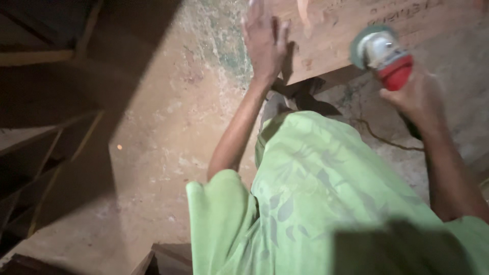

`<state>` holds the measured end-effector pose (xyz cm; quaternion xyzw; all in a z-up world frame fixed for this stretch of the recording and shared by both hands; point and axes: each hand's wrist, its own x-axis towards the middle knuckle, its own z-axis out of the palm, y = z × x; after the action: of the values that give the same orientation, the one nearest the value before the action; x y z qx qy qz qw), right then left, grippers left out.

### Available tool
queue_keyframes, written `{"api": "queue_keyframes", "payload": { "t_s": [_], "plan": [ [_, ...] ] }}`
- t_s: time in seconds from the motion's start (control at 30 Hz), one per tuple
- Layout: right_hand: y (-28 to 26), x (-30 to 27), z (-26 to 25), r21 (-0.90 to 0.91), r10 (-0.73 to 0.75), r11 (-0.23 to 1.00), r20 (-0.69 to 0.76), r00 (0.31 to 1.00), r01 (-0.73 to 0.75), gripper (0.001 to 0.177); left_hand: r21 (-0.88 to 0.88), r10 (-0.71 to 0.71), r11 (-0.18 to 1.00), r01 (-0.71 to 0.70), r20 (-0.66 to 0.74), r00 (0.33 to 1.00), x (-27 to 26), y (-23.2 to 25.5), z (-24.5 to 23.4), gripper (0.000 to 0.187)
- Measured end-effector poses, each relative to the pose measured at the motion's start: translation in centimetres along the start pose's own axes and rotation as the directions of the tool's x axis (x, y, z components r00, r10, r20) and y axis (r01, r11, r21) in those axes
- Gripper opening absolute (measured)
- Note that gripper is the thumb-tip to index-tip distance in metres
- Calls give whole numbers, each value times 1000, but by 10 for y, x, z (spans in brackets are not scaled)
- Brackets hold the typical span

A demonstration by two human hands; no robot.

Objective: The person uses an angle grinder with a sanding disc to smooth the surface of a wooden board. They hold the board with one hand and move the tool across the surface, then flip the board to sand the other side.

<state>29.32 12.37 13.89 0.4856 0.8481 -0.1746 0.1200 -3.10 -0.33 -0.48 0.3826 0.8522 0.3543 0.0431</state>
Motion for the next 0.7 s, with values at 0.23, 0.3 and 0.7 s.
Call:
{"api": "queue_keyframes", "payload": {
  "t_s": [0.23, 0.3, 0.7],
  "plan": [
    [47, -21, -6, 308, 85, 951, -137, 987, -39, 70, 103, 308, 883, -458, 608, 731, 51, 59, -19, 93],
    [51, -24, -7, 376, 102, 926, -149, 983, -39, 69, 100, 393, 819, -566, 621, 678, 44, 75, -13, 95],
    [134, -33, -17, 500, 297, 851, -203, 933, -162, 64, 219, 191, 902, -372, 571, 799, 22, 60, -21, 102]
  ]
}}
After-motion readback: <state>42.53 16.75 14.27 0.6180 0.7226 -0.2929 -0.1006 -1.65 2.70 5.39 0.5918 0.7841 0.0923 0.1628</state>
